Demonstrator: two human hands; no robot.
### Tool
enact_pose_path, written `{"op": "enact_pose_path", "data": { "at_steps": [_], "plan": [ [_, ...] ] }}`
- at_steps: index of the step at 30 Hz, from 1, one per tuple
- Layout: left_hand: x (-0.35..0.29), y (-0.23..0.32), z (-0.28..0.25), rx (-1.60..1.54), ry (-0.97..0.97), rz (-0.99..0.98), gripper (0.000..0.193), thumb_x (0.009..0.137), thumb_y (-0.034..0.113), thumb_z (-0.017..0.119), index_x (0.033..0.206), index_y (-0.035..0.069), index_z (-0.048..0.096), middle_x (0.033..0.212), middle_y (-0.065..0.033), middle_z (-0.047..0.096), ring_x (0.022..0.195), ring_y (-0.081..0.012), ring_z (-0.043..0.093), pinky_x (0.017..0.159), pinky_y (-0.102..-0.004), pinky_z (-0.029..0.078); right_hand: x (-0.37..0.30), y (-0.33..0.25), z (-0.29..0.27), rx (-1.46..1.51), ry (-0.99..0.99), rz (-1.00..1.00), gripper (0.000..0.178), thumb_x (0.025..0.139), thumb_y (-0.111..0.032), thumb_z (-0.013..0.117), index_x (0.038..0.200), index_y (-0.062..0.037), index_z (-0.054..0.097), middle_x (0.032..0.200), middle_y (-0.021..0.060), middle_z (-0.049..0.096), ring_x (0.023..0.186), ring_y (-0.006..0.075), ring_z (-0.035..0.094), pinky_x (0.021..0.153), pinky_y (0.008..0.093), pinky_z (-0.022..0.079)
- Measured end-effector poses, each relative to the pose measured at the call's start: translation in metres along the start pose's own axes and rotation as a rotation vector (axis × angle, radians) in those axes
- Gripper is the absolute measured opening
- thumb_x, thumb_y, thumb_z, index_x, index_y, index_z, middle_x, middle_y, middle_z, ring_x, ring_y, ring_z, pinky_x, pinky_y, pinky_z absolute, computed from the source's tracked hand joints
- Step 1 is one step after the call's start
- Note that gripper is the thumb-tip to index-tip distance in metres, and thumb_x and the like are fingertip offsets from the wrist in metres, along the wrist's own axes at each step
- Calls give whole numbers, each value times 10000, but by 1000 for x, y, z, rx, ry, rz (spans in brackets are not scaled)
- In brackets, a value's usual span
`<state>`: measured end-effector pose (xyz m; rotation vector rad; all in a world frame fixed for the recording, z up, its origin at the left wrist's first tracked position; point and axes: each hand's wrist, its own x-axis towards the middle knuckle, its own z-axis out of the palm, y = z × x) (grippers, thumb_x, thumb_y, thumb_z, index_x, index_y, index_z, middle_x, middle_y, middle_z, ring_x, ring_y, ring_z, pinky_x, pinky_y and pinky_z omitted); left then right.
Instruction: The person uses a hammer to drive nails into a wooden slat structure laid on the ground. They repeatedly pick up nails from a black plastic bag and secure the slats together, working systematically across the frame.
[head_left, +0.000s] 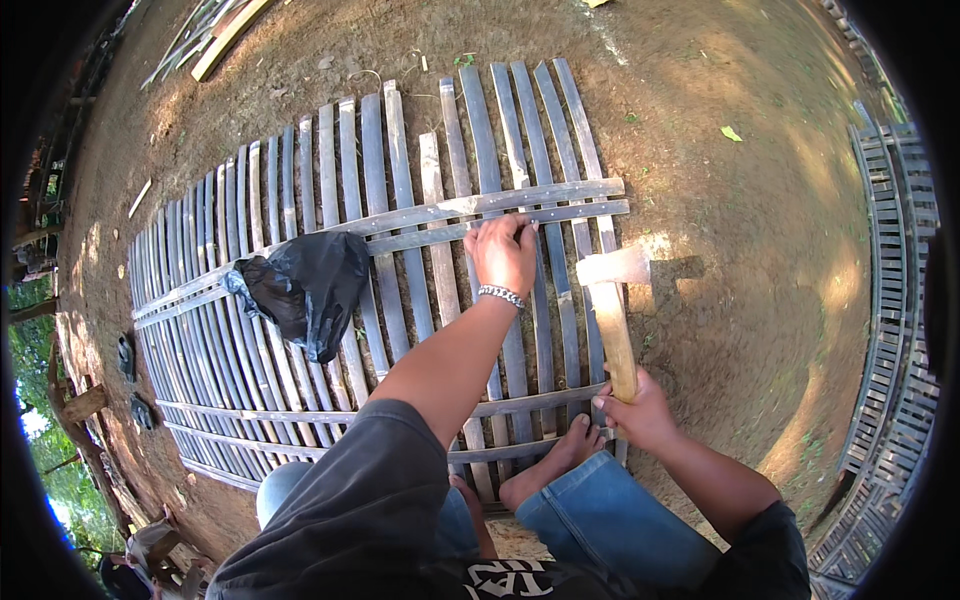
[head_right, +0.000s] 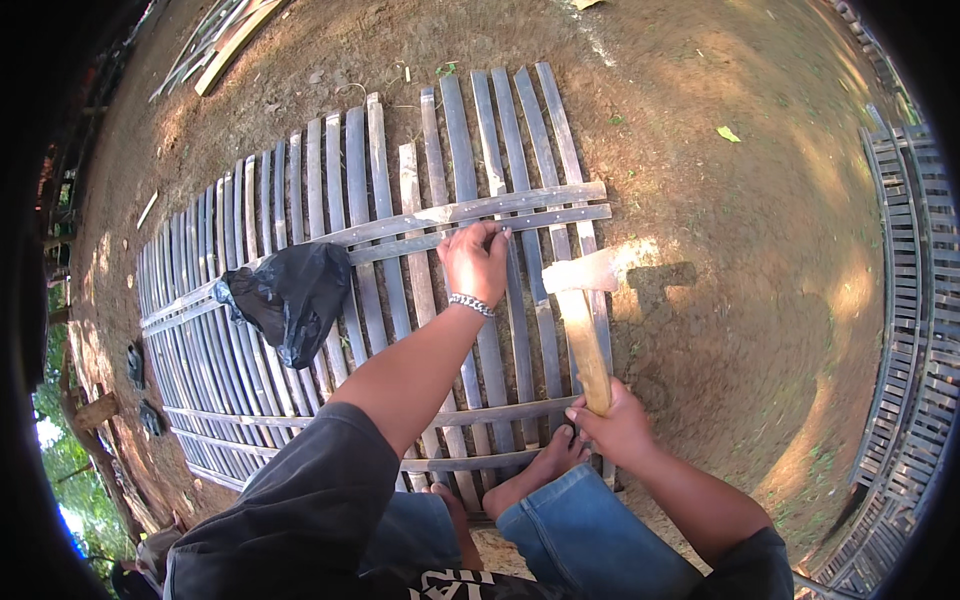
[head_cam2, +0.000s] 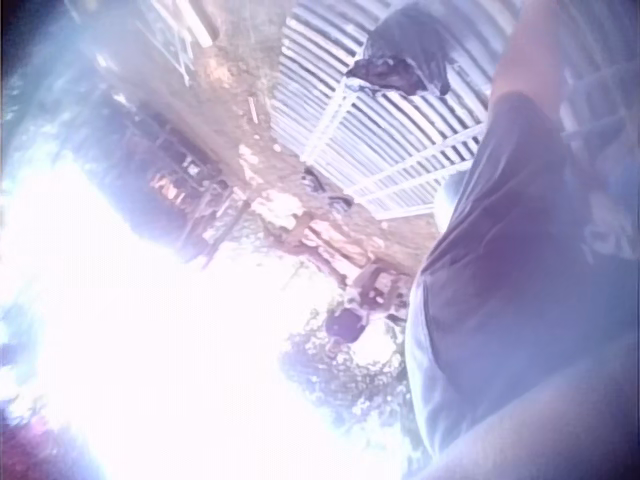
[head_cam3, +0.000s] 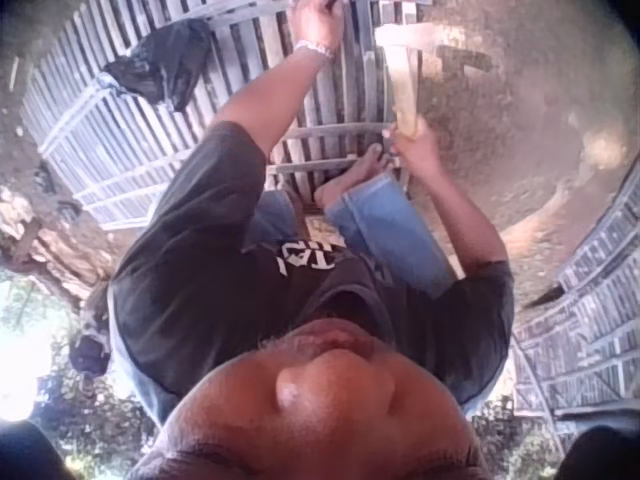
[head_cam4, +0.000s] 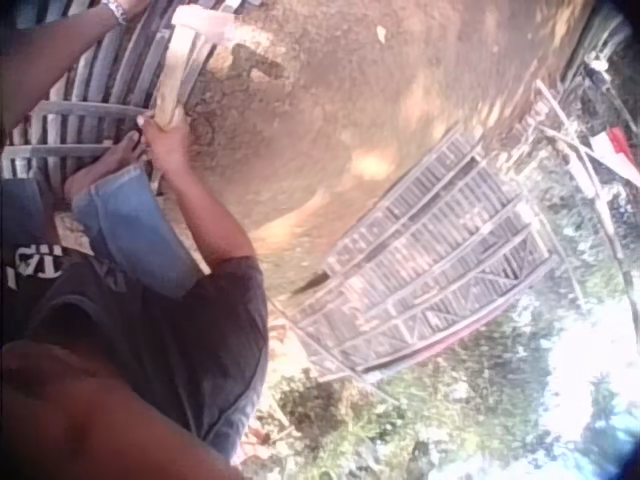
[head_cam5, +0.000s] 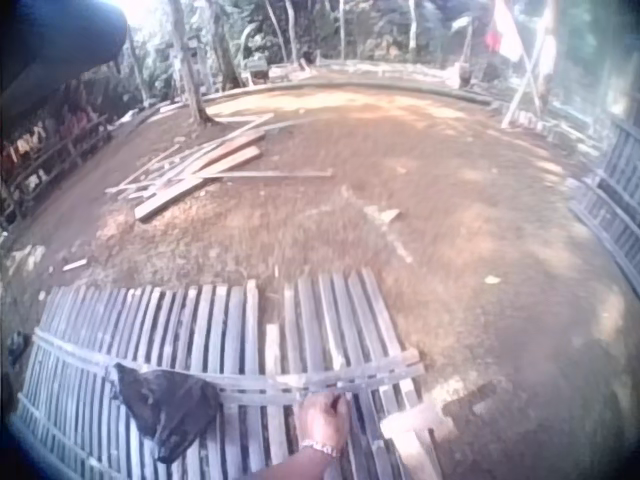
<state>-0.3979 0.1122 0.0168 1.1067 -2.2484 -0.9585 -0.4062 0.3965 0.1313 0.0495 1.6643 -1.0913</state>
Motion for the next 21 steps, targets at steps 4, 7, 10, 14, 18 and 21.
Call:
{"op": "enact_pose_path", "data": {
  "at_steps": [4,7,10,14,18,21],
  "plan": [
    [5,-11,17,30,135,119,87,852,183,772,861,117,716,914,-36,702,967,-244,627,955,-437,342,13,10,9,-59,-18,0,450,897,-55,752,1295,-16,547,912,4,658,666,69,603,593,250,508],
    [2,-15,19,62,166,140,58,843,168,759,886,137,736,959,-23,676,992,-243,600,943,-436,349,26,0,23,-53,-22,-6,392,900,-69,745,1250,-19,577,870,3,657,671,77,611,587,259,504],
    [3,-12,19,87,159,142,65,841,166,764,896,139,740,961,-13,644,994,-246,576,946,-430,343,42,-3,31,-113,29,-28,348,899,-98,748,1210,-23,610,824,15,645,672,63,599,586,264,501],
    [4,-12,19,106,160,144,76,832,157,767,903,144,742,947,-6,634,997,-241,569,944,-427,340,68,-9,31,-333,152,-172,345,949,-218,692,1209,-5,615,863,132,688,759,250,682,685,360,542],
    [5,-12,20,113,158,132,86,820,142,763,902,147,740,947,-1,633,998,-240,569,941,-432,340,86,-21,31,-601,295,-328,466,1000,-308,591,1337,11,543,1088,286,676,1012,465,656,869,476,532],
    [5,-11,20,101,166,138,86,818,133,758,898,146,731,947,1,632,992,-243,571,934,-435,339,98,-19,28,-701,328,-389,535,1010,-315,562,1422,16,474,1234,322,625,1123,494,618,954,508,506]
  ]
}}
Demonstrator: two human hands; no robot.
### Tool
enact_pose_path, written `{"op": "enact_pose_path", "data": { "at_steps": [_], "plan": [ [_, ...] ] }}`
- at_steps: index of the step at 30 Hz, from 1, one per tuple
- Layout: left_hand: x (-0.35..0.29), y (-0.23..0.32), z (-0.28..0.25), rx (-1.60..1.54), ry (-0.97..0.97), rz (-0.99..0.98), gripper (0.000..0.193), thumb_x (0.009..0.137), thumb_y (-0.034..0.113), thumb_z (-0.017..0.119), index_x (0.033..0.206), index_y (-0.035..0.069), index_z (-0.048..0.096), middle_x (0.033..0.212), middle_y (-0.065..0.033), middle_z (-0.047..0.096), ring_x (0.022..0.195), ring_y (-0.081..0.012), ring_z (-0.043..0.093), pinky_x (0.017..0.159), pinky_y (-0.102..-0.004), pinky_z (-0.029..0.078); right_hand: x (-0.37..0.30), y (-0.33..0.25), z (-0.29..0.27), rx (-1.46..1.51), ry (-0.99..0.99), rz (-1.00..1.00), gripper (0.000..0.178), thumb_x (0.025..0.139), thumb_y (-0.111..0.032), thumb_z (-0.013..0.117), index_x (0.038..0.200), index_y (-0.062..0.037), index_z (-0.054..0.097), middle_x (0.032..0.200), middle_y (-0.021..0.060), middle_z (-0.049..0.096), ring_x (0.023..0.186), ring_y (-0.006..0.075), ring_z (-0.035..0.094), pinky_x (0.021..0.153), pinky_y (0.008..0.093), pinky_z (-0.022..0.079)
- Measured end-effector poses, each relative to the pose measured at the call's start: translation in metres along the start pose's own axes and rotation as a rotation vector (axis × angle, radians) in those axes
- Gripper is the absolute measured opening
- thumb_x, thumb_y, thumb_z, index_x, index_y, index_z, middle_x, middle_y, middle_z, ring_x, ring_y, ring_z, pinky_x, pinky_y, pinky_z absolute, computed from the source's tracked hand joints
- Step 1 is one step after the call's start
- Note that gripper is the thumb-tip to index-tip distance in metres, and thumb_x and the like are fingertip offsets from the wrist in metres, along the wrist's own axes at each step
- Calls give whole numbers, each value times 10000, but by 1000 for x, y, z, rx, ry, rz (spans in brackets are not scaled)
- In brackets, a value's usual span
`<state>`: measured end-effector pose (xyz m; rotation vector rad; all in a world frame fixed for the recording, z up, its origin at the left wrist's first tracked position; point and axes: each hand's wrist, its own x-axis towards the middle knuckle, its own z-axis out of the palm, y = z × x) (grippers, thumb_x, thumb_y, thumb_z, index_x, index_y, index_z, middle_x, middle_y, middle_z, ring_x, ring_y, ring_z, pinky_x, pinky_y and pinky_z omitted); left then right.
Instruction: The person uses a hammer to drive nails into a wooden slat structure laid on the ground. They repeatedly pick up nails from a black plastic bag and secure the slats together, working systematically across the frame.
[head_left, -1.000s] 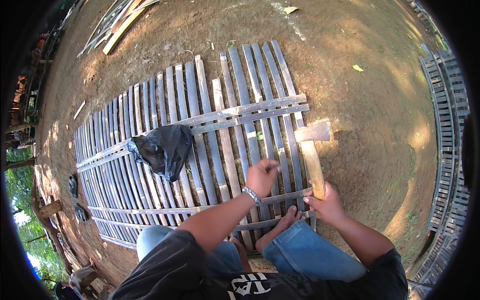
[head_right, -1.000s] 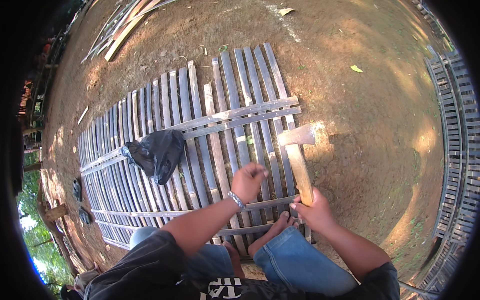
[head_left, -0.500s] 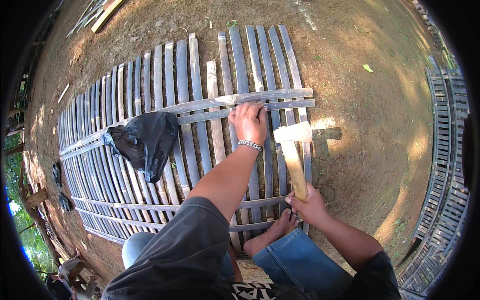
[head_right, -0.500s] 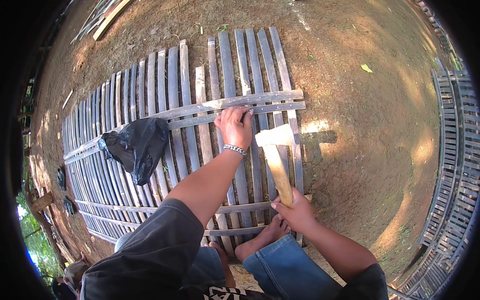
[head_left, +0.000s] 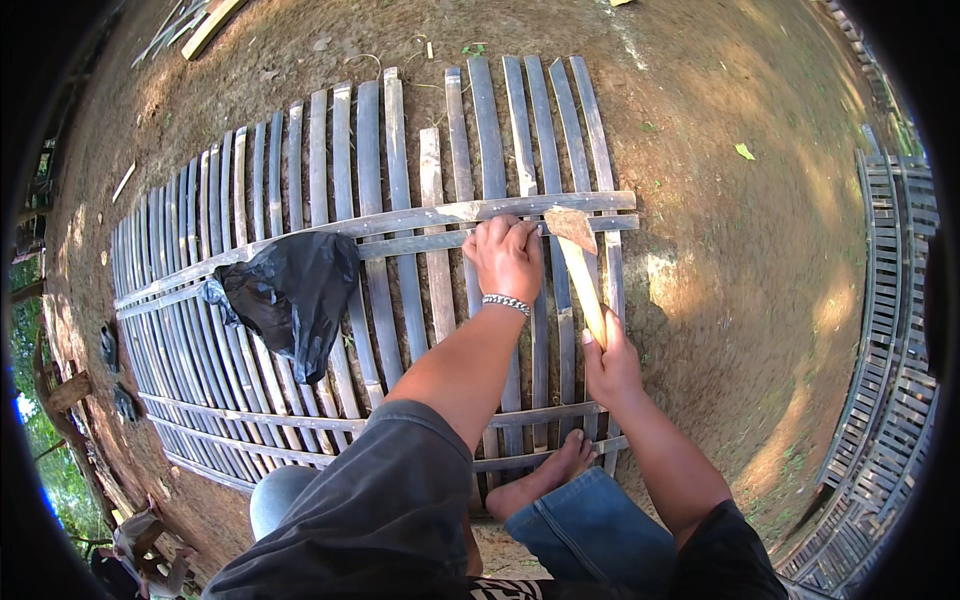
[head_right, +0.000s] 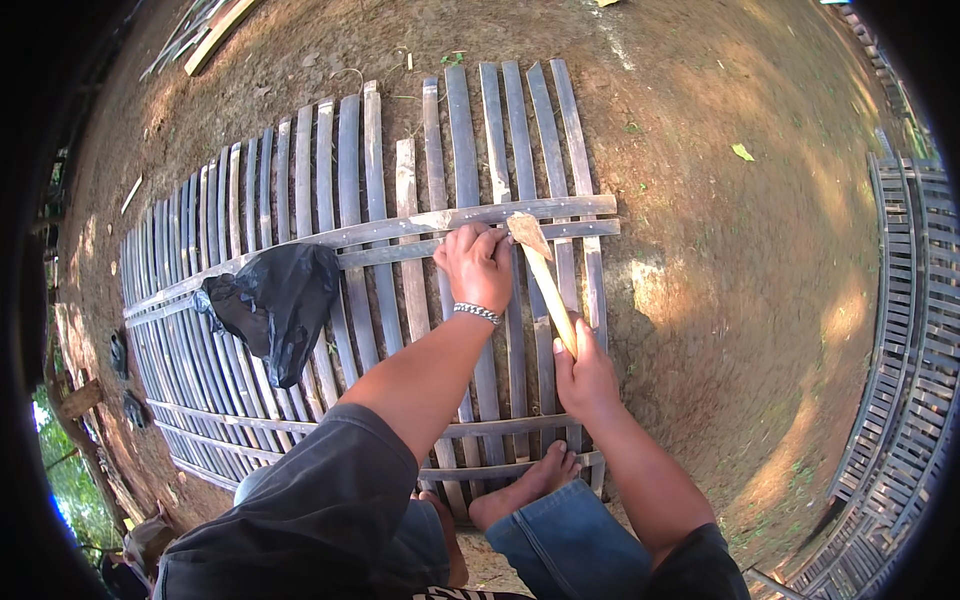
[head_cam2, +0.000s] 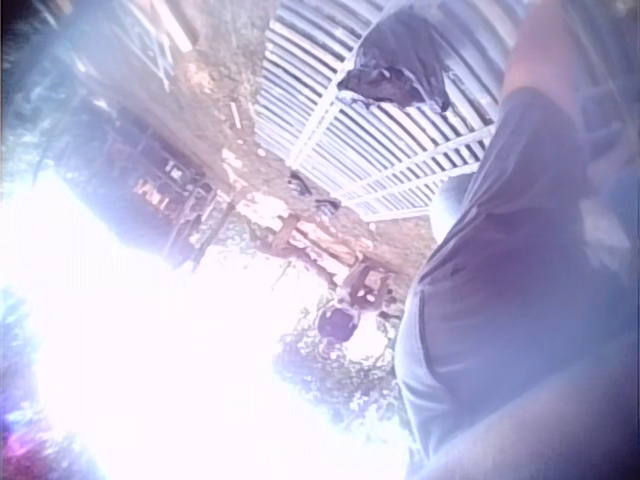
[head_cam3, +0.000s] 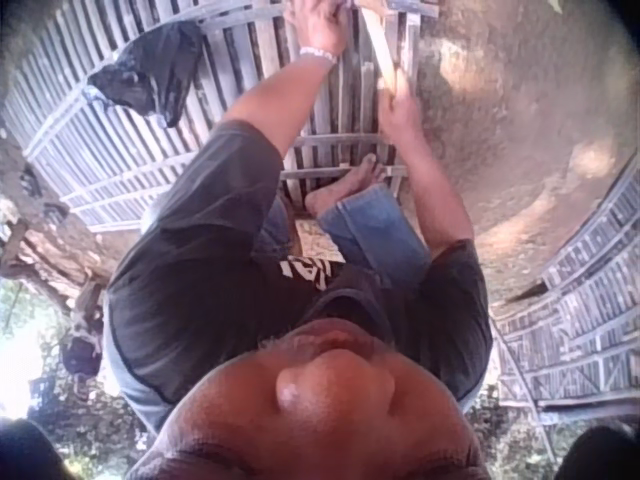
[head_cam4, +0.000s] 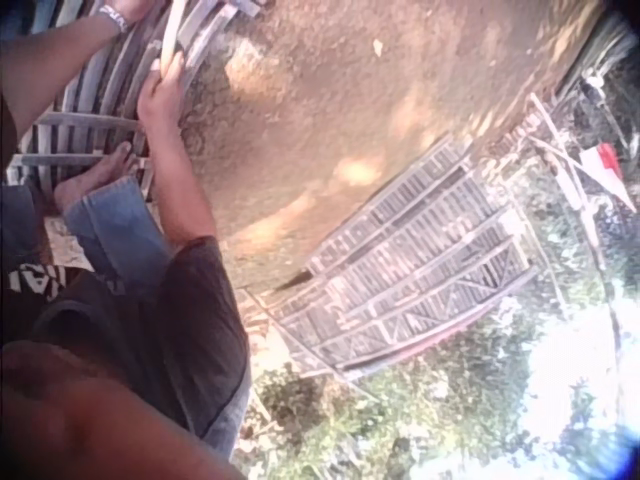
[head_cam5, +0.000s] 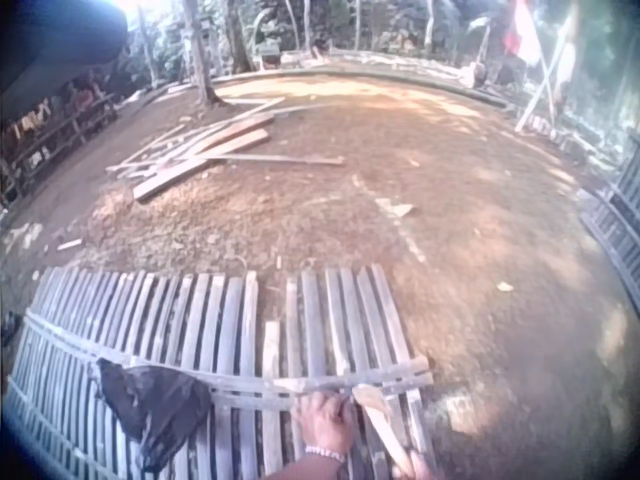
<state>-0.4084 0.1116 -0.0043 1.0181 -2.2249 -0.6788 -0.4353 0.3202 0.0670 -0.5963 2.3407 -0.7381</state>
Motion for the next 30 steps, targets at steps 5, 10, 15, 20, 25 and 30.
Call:
{"op": "enact_pose_path", "data": {
  "at_steps": [5,10,15,20,25,30],
  "plan": [
    [1,-1,2,1,-3,5,76,818,121,750,879,142,709,949,-2,632,981,-249,573,924,-435,336,10,5,1,-119,-22,-26,536,1005,-274,551,1441,23,452,1292,304,606,1141,494,606,979,508,499],
    [1,-3,-1,-6,1,-6,76,813,120,750,866,145,703,940,-3,634,975,-247,574,927,-434,334,7,-16,-10,-2,74,-159,506,984,-193,555,1432,20,456,1281,295,612,1112,490,617,953,518,512],
    [1,1,0,-2,-13,-10,78,811,117,752,865,147,704,925,0,634,978,-245,572,934,-435,330,16,7,-5,-171,9,-95,492,967,-154,554,1422,7,458,1276,278,618,1056,491,637,899,522,524],
    [3,0,-1,-2,-15,-12,89,803,113,755,863,149,699,926,3,634,981,-245,571,938,-439,328,15,-7,-10,33,80,-180,469,1016,-219,553,1422,2,476,1269,298,611,1140,486,615,959,488,507],
    [2,1,2,-24,6,4,86,809,113,750,854,147,685,929,2,635,979,-251,572,937,-441,327,15,20,7,-152,43,-92,466,976,-173,546,1402,7,483,1208,285,648,1028,491,650,876,515,540],
    [3,0,-1,-8,-20,-17,81,814,112,746,845,148,680,934,-3,635,982,-251,571,930,-440,326,11,-5,-3,-10,111,-218,482,974,-175,554,1420,-8,480,1215,283,645,1032,489,650,872,518,542]
  ]
}}
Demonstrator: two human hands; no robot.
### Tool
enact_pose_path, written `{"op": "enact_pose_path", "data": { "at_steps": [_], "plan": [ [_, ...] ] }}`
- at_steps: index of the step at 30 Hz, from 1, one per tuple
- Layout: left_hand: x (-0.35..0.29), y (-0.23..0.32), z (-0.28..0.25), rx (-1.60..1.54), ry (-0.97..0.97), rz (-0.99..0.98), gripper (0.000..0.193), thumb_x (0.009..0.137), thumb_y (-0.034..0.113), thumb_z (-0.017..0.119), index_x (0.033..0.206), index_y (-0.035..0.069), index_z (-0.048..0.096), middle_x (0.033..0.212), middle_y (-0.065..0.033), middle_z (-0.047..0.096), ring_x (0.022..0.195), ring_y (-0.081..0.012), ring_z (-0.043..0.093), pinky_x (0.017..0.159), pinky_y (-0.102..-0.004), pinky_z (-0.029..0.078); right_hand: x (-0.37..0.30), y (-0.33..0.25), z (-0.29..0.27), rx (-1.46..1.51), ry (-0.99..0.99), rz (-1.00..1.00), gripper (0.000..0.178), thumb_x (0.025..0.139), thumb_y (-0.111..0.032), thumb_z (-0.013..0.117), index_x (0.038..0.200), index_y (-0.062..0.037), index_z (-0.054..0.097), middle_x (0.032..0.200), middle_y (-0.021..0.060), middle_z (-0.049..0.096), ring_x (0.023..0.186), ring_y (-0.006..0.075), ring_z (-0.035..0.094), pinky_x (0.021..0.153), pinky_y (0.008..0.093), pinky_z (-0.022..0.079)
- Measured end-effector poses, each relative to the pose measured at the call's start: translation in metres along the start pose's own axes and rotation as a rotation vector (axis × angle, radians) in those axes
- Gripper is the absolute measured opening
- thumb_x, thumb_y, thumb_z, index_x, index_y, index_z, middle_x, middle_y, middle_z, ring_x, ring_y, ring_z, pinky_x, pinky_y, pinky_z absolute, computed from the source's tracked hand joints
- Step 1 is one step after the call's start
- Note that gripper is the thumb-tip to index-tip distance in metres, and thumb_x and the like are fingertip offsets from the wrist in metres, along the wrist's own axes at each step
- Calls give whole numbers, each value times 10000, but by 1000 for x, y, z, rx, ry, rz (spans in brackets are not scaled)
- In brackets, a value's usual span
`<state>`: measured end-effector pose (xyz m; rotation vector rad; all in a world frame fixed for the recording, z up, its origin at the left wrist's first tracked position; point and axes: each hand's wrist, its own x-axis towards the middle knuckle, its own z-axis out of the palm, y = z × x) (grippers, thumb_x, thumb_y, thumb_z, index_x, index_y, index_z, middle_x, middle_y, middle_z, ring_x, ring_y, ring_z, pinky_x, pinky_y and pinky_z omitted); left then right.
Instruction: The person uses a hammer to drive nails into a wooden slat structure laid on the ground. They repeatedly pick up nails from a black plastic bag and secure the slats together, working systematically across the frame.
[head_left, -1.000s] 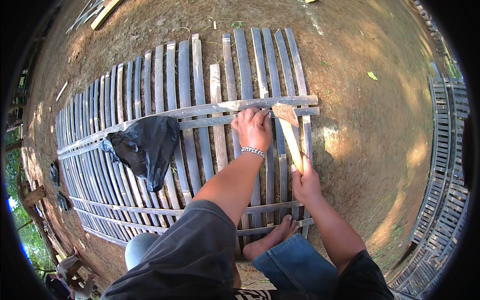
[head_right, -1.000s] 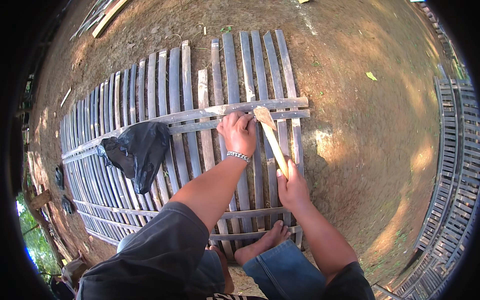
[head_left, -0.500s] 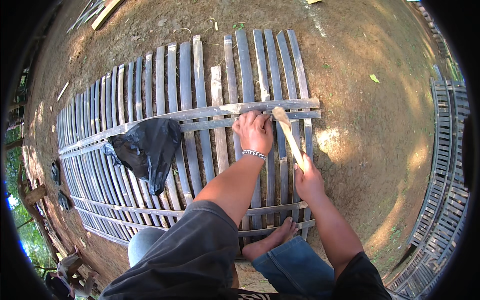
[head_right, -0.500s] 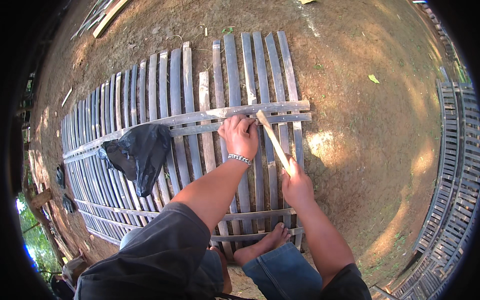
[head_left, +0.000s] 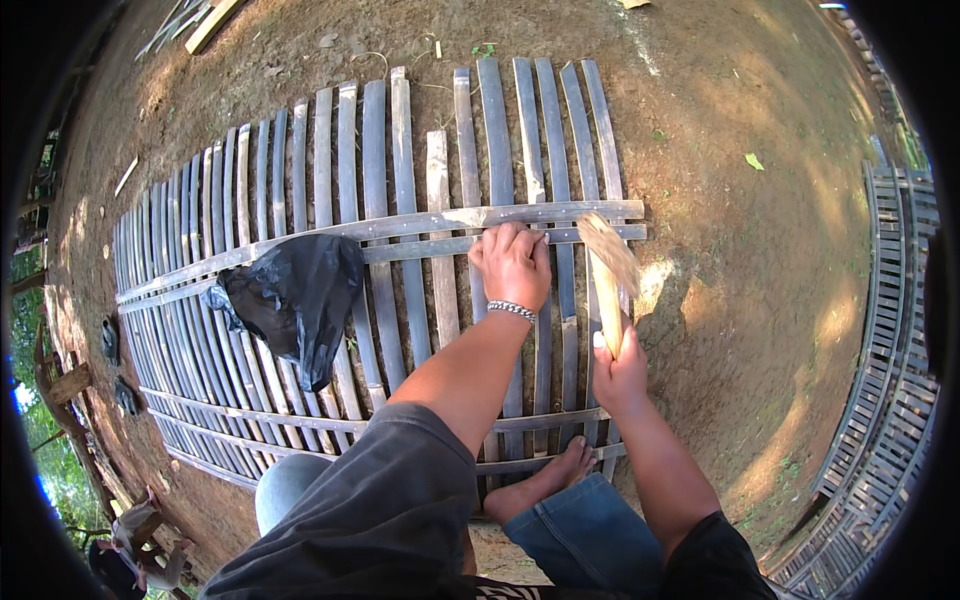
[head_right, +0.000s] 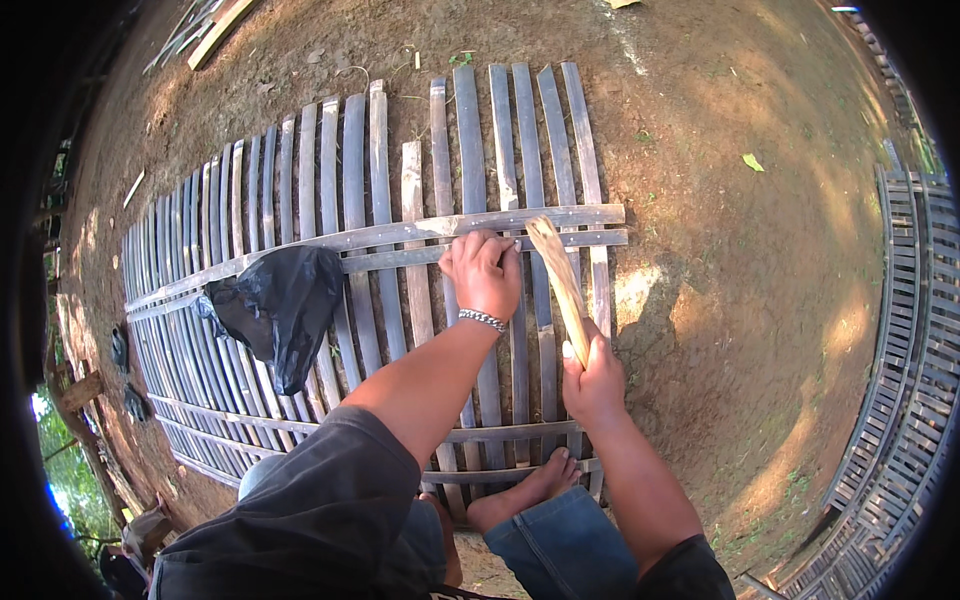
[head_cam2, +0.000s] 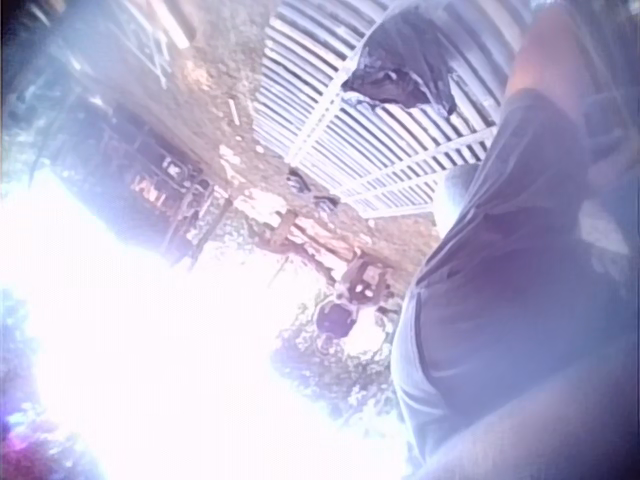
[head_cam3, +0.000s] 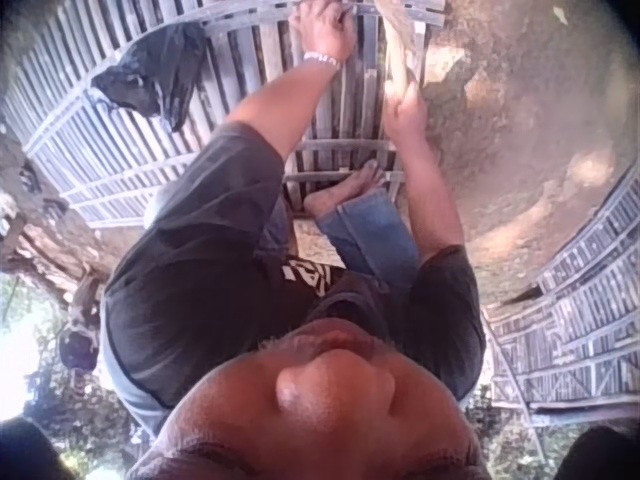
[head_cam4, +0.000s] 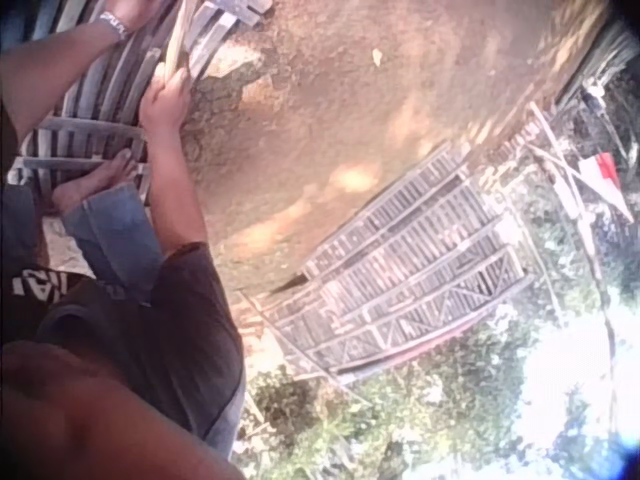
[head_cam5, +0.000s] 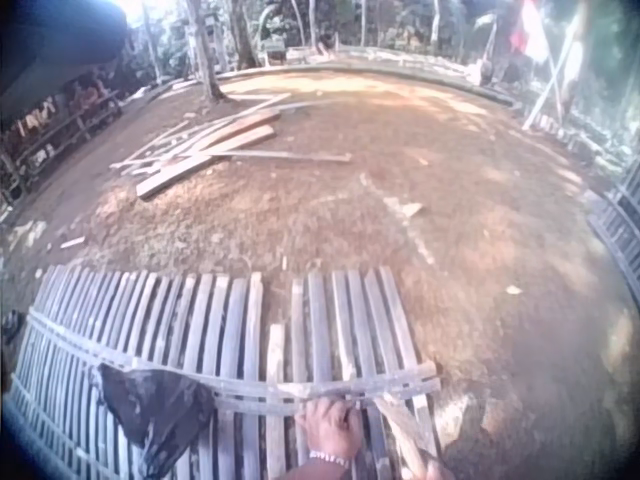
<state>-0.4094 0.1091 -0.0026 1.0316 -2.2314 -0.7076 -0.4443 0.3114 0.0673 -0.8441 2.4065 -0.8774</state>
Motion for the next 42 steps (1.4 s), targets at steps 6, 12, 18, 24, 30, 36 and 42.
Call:
{"op": "enact_pose_path", "data": {
  "at_steps": [6,12,18,24,30,36,42],
  "plan": [
    [2,2,-2,15,4,5,66,810,112,745,863,146,723,937,-8,640,978,-246,580,923,-430,345,4,6,5,-99,-40,110,510,970,-189,579,1438,-15,471,1241,276,631,1051,472,653,887,503,544],
    [0,2,1,11,-5,6,74,809,104,739,860,147,709,941,-8,638,984,-252,575,926,-436,339,-1,10,5,-37,15,-13,481,972,-186,566,1400,23,491,1237,284,634,1066,473,649,895,497,540],
    [-1,-1,0,7,3,11,81,804,105,740,853,151,695,931,-6,628,976,-255,570,932,-443,333,4,-7,2,45,33,-9,482,975,-204,581,1396,10,484,1216,284,645,1048,481,648,891,519,540],
    [0,3,-1,19,-10,0,49,817,125,737,861,142,724,939,-11,631,983,-250,572,937,-439,345,3,12,11,-92,-53,124,489,975,-202,582,1416,-18,480,1202,275,652,1032,471,657,864,516,544],
    [-2,-1,2,27,-3,0,50,818,129,737,866,140,728,961,-13,644,1008,-248,572,946,-441,346,2,2,4,-155,-158,267,514,978,-231,590,1426,-4,480,1208,292,643,1059,470,648,890,525,533],
    [2,-4,-10,-66,-7,1,82,851,123,707,933,126,714,998,-47,652,1028,-256,571,987,-447,339,0,-2,-2,-46,-25,166,527,960,-200,591,1434,-5,468,1245,295,628,1089,484,633,927,522,518],
    [82,-30,-25,218,61,24,407,996,254,553,1379,119,544,1416,-123,552,1394,-322,435,1180,-547,230,4,-24,-16,75,-7,76,475,964,-173,592,1388,15,489,1134,300,648,1032,490,644,879,486,525]
  ]
}}
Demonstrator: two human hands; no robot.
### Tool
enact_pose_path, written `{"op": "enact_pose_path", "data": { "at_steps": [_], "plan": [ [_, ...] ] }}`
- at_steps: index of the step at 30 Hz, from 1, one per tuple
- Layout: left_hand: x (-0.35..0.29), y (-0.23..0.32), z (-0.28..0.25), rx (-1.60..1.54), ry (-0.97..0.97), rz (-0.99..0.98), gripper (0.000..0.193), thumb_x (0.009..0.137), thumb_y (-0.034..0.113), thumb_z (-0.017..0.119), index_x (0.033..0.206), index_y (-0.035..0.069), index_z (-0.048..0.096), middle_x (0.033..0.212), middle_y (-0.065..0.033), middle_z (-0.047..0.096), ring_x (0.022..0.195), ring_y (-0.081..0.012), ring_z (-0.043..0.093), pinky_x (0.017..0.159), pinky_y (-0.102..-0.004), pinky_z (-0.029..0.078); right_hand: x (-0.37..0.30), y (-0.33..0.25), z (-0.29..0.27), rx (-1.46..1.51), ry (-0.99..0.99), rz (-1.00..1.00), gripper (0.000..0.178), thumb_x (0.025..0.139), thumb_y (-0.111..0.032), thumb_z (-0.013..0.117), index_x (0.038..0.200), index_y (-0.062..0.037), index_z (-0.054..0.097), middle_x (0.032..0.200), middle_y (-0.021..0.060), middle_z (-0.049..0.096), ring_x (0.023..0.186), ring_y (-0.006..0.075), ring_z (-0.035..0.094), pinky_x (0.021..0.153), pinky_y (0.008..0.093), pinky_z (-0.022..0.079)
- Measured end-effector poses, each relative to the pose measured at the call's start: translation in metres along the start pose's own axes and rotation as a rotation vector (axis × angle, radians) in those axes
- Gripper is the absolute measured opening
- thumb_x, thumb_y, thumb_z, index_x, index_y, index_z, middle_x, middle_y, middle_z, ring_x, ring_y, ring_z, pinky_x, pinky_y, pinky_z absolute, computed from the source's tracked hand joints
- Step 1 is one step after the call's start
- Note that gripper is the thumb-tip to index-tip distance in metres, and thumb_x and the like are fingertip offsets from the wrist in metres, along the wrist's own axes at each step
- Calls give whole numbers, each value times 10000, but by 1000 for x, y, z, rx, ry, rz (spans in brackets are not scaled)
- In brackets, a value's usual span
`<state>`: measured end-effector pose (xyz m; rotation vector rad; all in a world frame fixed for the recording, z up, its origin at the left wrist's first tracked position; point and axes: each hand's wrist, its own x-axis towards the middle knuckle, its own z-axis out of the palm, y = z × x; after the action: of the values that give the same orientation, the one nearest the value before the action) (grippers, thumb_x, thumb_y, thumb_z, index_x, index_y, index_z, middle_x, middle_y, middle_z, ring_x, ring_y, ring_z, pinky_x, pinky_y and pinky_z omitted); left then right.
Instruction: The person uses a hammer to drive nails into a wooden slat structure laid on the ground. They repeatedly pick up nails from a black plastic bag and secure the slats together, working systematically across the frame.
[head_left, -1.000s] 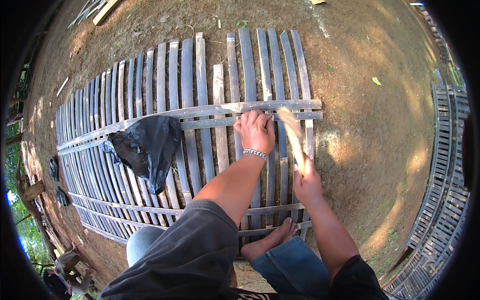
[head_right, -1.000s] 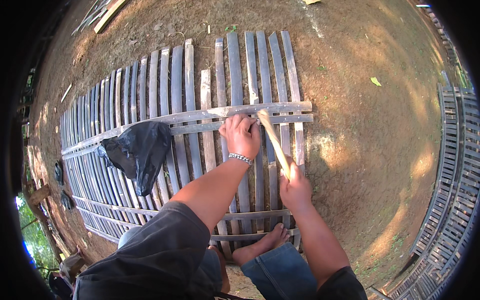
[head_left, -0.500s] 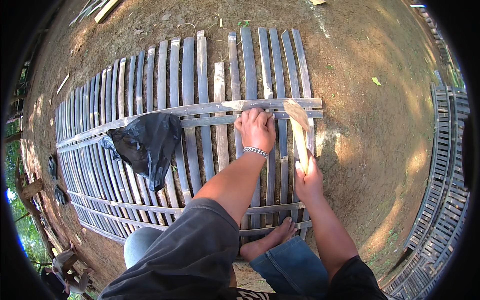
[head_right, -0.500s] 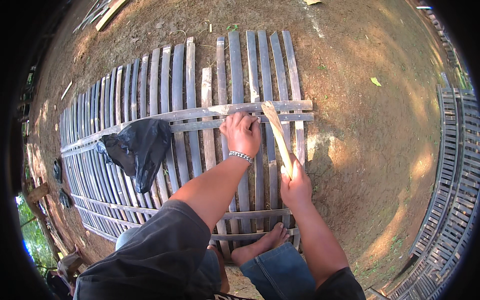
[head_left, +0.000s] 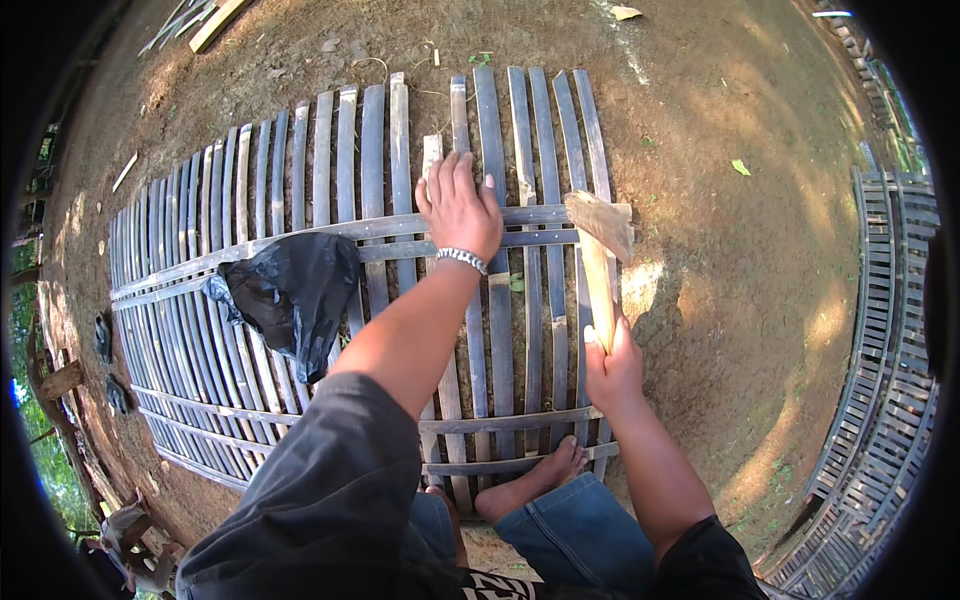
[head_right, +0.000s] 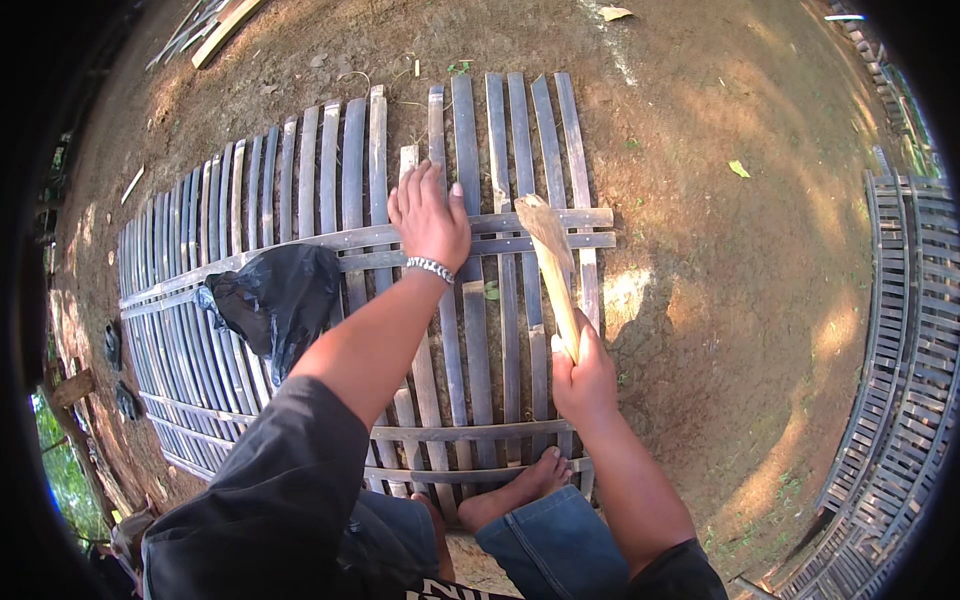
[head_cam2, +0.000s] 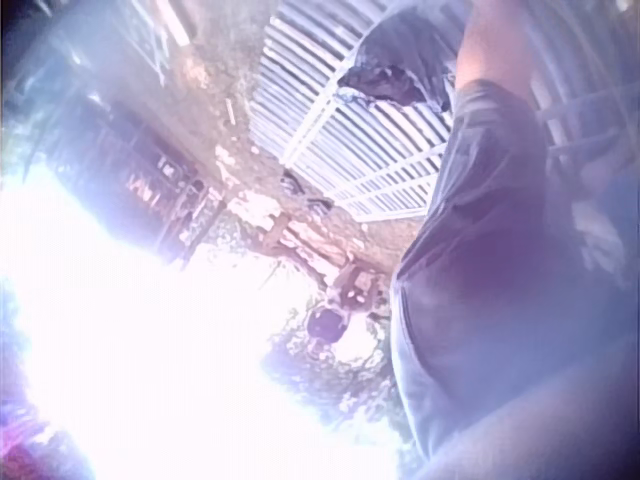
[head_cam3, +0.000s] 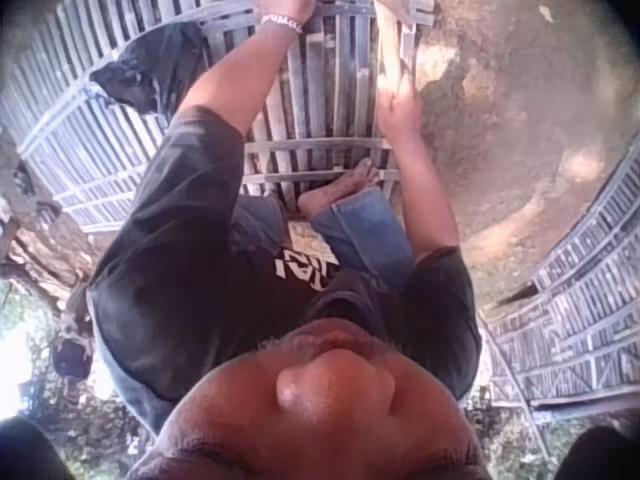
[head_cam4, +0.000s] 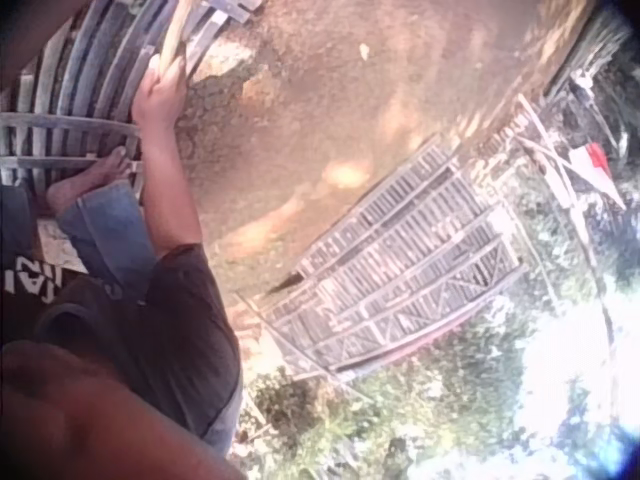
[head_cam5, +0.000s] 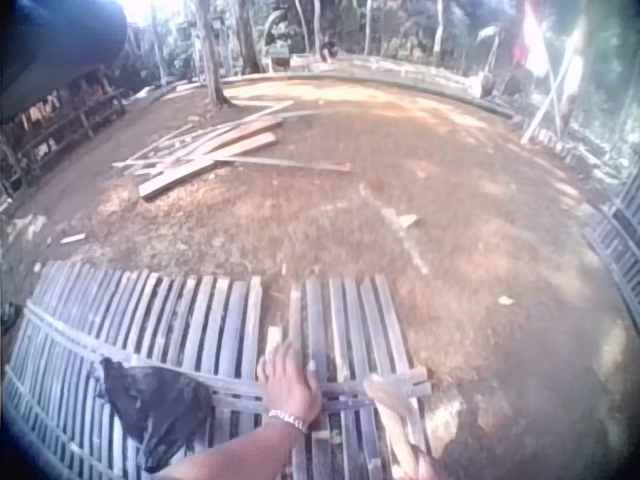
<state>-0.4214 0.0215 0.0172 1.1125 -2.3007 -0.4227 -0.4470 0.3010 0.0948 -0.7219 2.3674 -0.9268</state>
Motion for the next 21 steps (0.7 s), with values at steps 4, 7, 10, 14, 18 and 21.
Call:
{"op": "enact_pose_path", "data": {
  "at_steps": [4,7,10,14,18,21],
  "plan": [
    [-11,-7,9,182,-229,26,517,1019,319,492,1485,101,441,1540,-154,434,1493,-344,309,1234,-587,149,3,4,14,-77,-30,35,438,989,-173,580,1371,24,500,1088,317,650,997,500,651,840,482,531],
    [0,-2,14,166,-242,41,526,1020,318,484,1494,94,435,1554,-164,415,1508,-349,283,1229,-606,156,6,17,13,-156,-49,60,448,1005,-182,564,1396,19,481,1128,316,650,1023,500,649,850,486,528],
    [0,-6,10,193,-282,23,518,1024,313,480,1491,94,440,1560,-164,411,1509,-348,281,1229,-606,155,0,19,12,-82,104,-67,388,1007,-173,576,1312,57,507,1006,267,664,864,423,676,763,463,529],
    [2,-4,13,187,-288,20,502,1034,313,460,1490,104,447,1568,-156,407,1513,-341,277,1233,-599,152,-5,18,6,113,148,-178,333,993,-149,605,1218,77,511,866,209,618,731,328,627,679,421,513],
    [2,0,13,188,-303,19,495,1036,314,455,1488,112,451,1565,-153,412,1511,-340,281,1238,-596,138,-1,12,12,-164,-29,-45,419,985,-152,585,1365,0,499,1097,288,662,983,450,678,838,485,545],
    [-3,-6,7,213,-311,11,487,1038,310,451,1484,115,456,1560,-154,418,1506,-342,289,1240,-593,131,-8,10,11,-118,-27,33,421,972,-156,593,1370,-38,523,1178,267,656,1007,434,687,875,459,554]
  ]
}}
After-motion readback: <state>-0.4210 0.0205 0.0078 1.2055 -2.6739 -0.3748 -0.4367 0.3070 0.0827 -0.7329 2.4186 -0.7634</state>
